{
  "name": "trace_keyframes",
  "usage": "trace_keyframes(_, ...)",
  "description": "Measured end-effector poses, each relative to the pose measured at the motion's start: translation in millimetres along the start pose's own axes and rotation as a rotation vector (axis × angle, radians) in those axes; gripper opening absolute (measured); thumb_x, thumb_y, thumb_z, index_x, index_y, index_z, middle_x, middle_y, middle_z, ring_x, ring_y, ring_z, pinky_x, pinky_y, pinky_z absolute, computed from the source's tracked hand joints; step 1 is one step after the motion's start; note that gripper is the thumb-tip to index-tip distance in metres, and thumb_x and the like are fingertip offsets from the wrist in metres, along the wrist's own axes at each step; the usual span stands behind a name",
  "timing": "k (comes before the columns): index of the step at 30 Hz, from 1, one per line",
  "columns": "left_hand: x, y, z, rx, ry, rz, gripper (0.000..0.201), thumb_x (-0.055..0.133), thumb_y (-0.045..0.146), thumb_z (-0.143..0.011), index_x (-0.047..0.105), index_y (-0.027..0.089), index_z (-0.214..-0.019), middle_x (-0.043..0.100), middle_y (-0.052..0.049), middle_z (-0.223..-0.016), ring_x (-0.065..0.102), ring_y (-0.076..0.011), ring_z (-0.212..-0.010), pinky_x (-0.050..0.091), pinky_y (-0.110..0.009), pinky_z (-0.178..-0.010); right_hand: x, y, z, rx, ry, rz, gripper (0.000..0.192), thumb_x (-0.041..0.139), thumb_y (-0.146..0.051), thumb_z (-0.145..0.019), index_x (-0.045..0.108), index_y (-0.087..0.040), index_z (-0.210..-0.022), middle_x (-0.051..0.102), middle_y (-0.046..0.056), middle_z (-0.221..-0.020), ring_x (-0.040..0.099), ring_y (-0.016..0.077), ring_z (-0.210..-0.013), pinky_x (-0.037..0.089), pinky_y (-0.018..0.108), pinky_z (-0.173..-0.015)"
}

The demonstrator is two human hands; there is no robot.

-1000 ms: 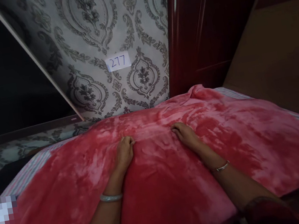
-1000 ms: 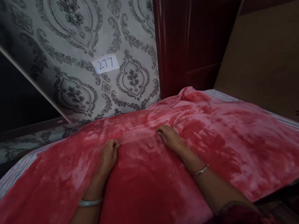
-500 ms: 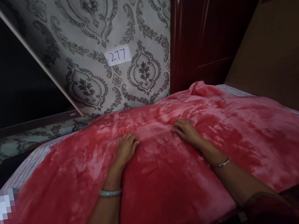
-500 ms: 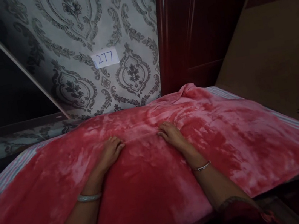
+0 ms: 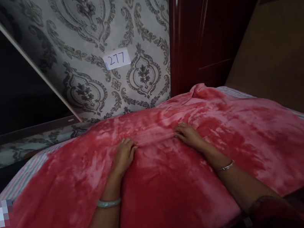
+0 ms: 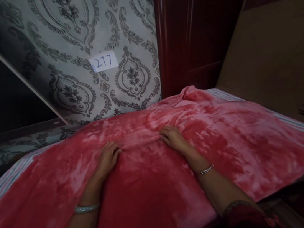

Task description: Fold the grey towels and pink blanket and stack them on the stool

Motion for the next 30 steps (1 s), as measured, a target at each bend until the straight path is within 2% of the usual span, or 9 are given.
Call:
trace_keyframes(4, -1.7, -0.6, 0.2, -0.009, 0.018, -0.020, 0.017, 0.051, 0.021, -0.094, 0.059, 0.020, -0.079, 0.062, -0.007, -0.086, 0.057, -0.0226, -0.086, 0.046, -0.037, -0.083, -8.5, -0.7, -0.7, 0.026, 0.100, 0.047, 0.020, 0.054, -0.031, -0.099, 0.068, -0.020, -0.091, 0.067, 0.010, -0.092, 0.058, 0.0253, -0.090, 0.044, 0.037, -0.083)
trace_keyframes(10, 3.1, -4.0, 0.7, -0.020, -0.021, 0.049, 0.018, 0.049, 0.019, -0.094, 0.057, 0.020, -0.078, 0.060, -0.005, -0.082, 0.056, -0.0199, -0.081, 0.046, -0.033, -0.077, -4.5, 2.4, -0.1, 0.054, 0.057, 0.011, 0.025, 0.055, -0.037, -0.099, 0.068, -0.021, -0.084, 0.066, 0.008, -0.085, 0.058, 0.0228, -0.082, 0.044, 0.034, -0.076)
trace_keyframes(20, 1.8, -1.4, 1.0, -0.029, 0.029, -0.013, 0.018, 0.049, 0.019, -0.094, 0.054, 0.021, -0.077, 0.058, -0.006, -0.084, 0.056, -0.0202, -0.080, 0.043, -0.032, -0.074, -9.3, 1.7, 0.2, 0.047, 0.115, -0.055, 0.025, 0.055, -0.035, -0.098, 0.068, -0.022, -0.082, 0.067, 0.008, -0.082, 0.059, 0.0232, -0.081, 0.045, 0.035, -0.078)
trace_keyframes(25, 0.1, 0.0, -0.3, -0.026, 0.049, -0.056, 0.019, 0.049, 0.022, -0.095, 0.056, 0.020, -0.078, 0.060, -0.007, -0.087, 0.056, -0.0218, -0.082, 0.044, -0.035, -0.077, -13.4, 1.0, 0.3, 0.043, 0.122, -0.053, 0.025, 0.056, -0.035, -0.097, 0.067, -0.022, -0.080, 0.067, 0.008, -0.082, 0.059, 0.0241, -0.082, 0.046, 0.036, -0.078)
trace_keyframes(30, -2.9, 3.6, 0.0, -0.004, 0.044, -0.005, 0.020, 0.047, 0.023, -0.097, 0.058, 0.020, -0.081, 0.062, -0.007, -0.085, 0.057, -0.0223, -0.084, 0.045, -0.035, -0.078, -18.0, -2.0, 0.8, 0.028, 0.152, -0.065, 0.025, 0.055, -0.036, -0.097, 0.068, -0.022, -0.082, 0.067, 0.008, -0.083, 0.059, 0.0245, -0.083, 0.046, 0.036, -0.079)
Point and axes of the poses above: each hand's wrist, its own z-axis away from the middle knuckle, its own x-axis out of the palm, y = z × x, the point moved 6 cm from there along -z, towards the middle knuckle
